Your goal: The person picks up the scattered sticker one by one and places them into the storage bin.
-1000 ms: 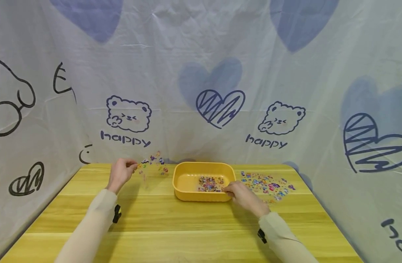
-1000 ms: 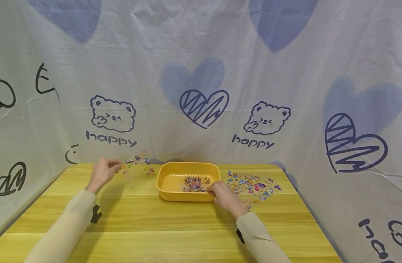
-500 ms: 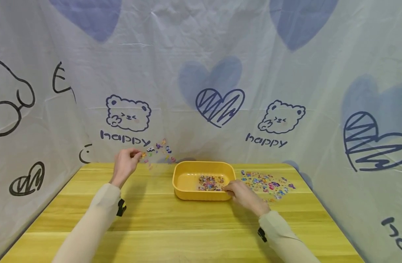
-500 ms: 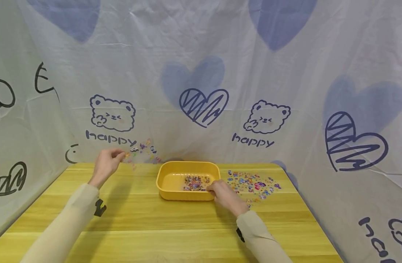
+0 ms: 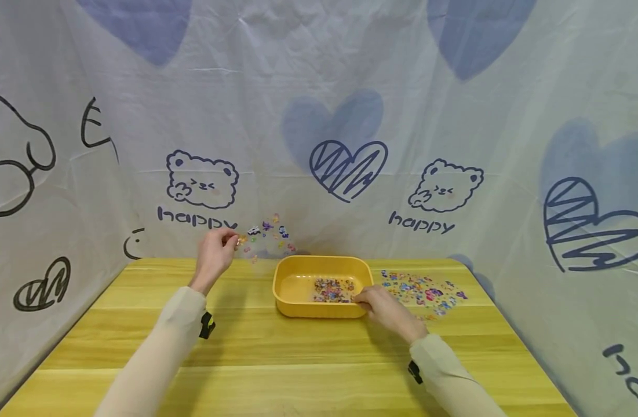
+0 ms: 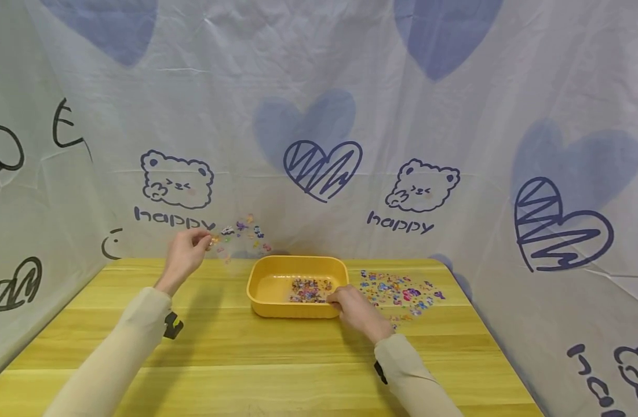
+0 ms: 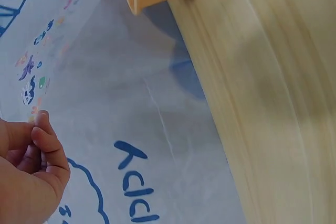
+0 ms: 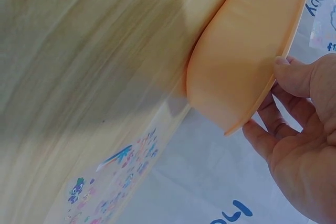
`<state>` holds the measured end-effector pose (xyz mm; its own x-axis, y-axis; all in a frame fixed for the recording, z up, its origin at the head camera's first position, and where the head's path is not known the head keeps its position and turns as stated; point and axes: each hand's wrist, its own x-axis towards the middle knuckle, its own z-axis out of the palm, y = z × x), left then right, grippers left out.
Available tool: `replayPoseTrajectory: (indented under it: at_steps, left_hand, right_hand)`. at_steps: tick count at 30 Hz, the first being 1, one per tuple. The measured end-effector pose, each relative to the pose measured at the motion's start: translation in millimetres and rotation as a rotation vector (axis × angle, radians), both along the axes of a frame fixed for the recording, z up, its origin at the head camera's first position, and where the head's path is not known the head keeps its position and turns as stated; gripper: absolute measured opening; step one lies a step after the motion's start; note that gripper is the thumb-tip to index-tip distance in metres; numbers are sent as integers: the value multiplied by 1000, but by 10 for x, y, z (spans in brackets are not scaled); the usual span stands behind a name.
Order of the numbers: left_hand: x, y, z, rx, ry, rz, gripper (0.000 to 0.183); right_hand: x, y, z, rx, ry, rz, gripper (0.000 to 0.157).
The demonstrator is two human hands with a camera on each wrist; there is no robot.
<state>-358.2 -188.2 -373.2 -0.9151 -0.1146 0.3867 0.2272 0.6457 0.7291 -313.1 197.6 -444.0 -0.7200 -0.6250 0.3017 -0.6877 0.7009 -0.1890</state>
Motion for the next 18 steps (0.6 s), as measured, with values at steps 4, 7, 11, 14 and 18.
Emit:
replayPoseTrajectory:
  at_steps: [4,7,11,14,18]
  left_hand:
    - [-19,90,-7,4,-26,-13,22]
    - [-38,163,-27,-3,-17,-24,22]
    - [-58,297,-63,-6,-14,-62,21]
    - [-66,419,-107,-6,-32,-104,21]
    - [-74,586,-184,-31,-64,-156,19]
  right_hand:
    - [-4,2,-5,-3,6,3,23]
    - [-5,2,-2,-4,0,2,23]
    - [-1,4,4,-8,-16,-5,24]
    - [2,4,8,-9,-27,-10,25]
    - [4,-1,11,-1,-34,-10,25]
